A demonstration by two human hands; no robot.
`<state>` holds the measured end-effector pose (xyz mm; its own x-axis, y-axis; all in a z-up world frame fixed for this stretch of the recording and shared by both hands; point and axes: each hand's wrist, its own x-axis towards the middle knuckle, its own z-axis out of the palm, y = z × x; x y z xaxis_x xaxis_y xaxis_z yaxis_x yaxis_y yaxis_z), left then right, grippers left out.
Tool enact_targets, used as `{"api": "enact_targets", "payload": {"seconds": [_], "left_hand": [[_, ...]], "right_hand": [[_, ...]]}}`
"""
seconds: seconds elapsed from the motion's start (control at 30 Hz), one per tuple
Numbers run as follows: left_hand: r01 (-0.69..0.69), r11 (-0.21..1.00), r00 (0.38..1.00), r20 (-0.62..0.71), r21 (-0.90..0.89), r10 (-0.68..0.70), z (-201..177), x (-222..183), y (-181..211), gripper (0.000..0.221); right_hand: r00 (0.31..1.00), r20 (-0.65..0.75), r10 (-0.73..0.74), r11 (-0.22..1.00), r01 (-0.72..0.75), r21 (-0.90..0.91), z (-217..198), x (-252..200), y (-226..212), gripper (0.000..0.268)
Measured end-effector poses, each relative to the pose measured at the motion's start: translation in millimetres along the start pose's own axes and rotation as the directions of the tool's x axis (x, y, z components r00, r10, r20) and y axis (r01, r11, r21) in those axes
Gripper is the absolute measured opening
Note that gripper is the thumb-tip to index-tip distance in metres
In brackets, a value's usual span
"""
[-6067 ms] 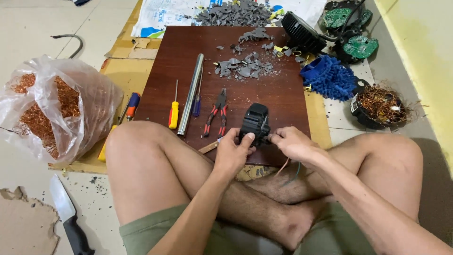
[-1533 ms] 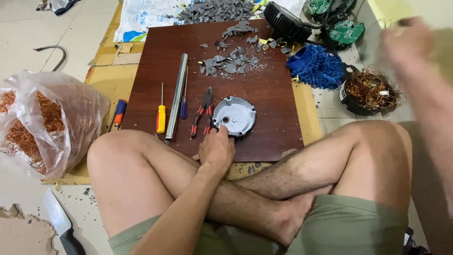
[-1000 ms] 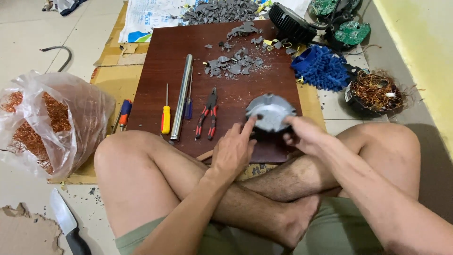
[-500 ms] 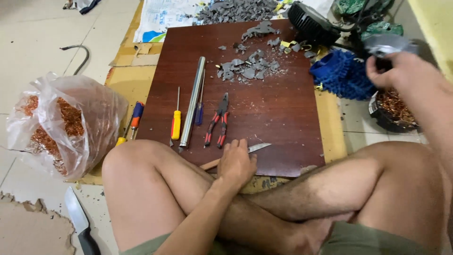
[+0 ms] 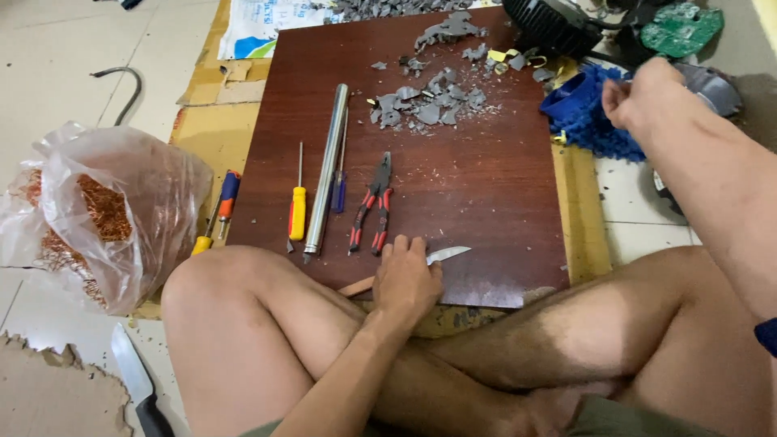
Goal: Separating the halves of an electronic device and removing internal components like circuit boards and motor housings using pliers and screwdrivers.
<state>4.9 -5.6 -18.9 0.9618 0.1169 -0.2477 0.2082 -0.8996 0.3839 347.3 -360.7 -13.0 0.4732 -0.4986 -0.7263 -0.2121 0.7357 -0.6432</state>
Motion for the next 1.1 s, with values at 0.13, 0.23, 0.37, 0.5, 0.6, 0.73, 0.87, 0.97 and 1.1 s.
{"api": "enact_targets", "payload": {"seconds": [0.13,0.23,0.37,0.5,0.6,0.73,0.87,0.97,1.1], "left_hand": [[-0.038,0.999,0.999,-0.022,-0.002,0.038,3,1,-3,0.033],[-0.024,1.000,1.000,-0.003,0.012,0.024,-4,-1,4,0.033],[-0.045,0.999,0.998,-0.047,-0.006,0.045,-1,-3,1,0.029],[-0.049,0.998,0.998,-0.052,-0.025,0.048,-2,-6,-2,0.029],[-0.063,0.997,0.998,-0.026,-0.054,0.062,-7,-7,-2,0.027],[-0.082,0.995,0.997,-0.009,-0.062,0.081,2,-6,-6,0.029],[-0.089,0.995,0.996,-0.030,-0.043,0.088,7,-3,-9,0.029],[-0.045,0.997,0.997,0.059,-0.059,0.048,-10,-10,-1,0.034],[-0.060,0.997,0.996,0.063,-0.042,0.063,-8,-10,-2,0.035]], "right_hand": [[0.873,0.448,0.191,0.967,-0.088,-0.241,34,2,20,0.039],[0.768,0.549,0.330,0.942,-0.230,-0.244,71,13,23,0.077],[0.855,0.450,0.256,0.958,-0.287,-0.001,116,10,24,0.055],[0.884,0.408,0.229,0.964,-0.265,0.033,144,38,31,0.048],[0.927,0.350,0.135,0.944,-0.227,0.238,146,49,41,0.051],[0.910,0.382,0.160,0.976,-0.204,0.078,126,59,55,0.033],[0.941,0.322,0.108,0.988,-0.138,0.072,59,-12,83,0.034],[0.861,0.489,0.138,0.990,-0.120,-0.069,6,-39,105,0.056],[0.842,0.531,0.093,0.978,0.023,-0.209,-67,-151,114,0.065]]}}
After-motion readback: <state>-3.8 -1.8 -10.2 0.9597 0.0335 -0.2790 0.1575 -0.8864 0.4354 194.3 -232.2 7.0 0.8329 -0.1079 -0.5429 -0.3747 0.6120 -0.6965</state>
